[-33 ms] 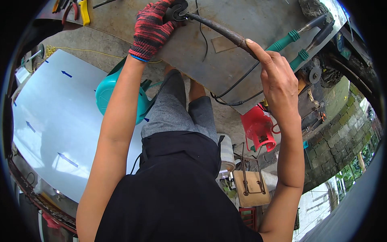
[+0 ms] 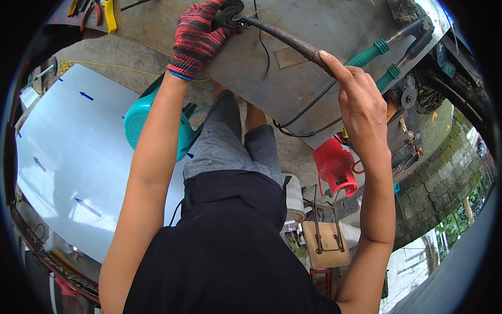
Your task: The person welds a metal hook-shaped piece on a workbench using a welding torch and a grounding clamp. They repeatedly position the metal piece, attach the clamp, and apply the welding torch to specific points on the metal. The person also uses a hammer to tap the metal piece during the process.
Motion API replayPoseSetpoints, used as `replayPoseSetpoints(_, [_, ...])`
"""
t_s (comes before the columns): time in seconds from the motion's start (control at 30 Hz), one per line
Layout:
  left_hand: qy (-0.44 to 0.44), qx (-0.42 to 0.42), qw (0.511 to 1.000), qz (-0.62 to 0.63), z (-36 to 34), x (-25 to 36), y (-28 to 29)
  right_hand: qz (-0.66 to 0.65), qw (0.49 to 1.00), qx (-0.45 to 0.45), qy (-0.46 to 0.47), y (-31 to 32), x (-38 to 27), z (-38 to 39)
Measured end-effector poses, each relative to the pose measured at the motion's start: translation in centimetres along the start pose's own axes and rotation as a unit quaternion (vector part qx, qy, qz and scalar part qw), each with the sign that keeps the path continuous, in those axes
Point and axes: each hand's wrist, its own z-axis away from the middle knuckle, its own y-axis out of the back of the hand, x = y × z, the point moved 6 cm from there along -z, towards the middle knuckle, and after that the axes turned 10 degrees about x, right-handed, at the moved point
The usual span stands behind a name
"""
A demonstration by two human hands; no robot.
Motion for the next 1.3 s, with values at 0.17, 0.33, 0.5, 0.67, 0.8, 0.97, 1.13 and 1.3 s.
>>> replayPoseSetpoints(0.17, [0.009,-0.028,0.999,-0.023,0.0,0.0,0.0,0.002,1.000,-0.005,0.005,0.4,-0.2,-0.7])
replayPoseSetpoints(0.33, [-0.004,-0.020,0.999,-0.035,0.1,0.1,0.0,0.027,0.999,-0.005,0.023,0.5,-0.4,-1.0])
replayPoseSetpoints(0.5, [0.006,-0.020,1.000,0.006,-0.2,0.0,0.0,0.030,0.999,-0.018,0.018,0.8,-0.3,-1.4])
replayPoseSetpoints(0.67, [0.009,-0.020,1.000,0.008,-0.2,0.2,0.1,0.048,0.998,-0.016,0.027,0.7,0.0,-1.5])
replayPoseSetpoints(0.8, [0.009,-0.024,0.999,-0.022,-0.2,0.3,0.2,0.049,0.998,-0.024,0.021,0.7,0.0,-1.3])
replayPoseSetpoints(0.97, [0.009,-0.017,1.000,-0.009,-0.2,0.4,0.2,0.055,0.998,-0.017,0.020,0.7,0.0,-1.0])
replayPoseSetpoints(1.13, [0.014,-0.005,1.000,0.021,-0.3,0.4,0.4,0.051,0.999,-0.014,0.012,1.0,-0.2,-0.8])
replayPoseSetpoints(1.3, [0.015,-0.019,0.999,-0.033,0.1,0.2,0.0,0.033,0.999,-0.019,0.000,1.0,0.1,-0.7])
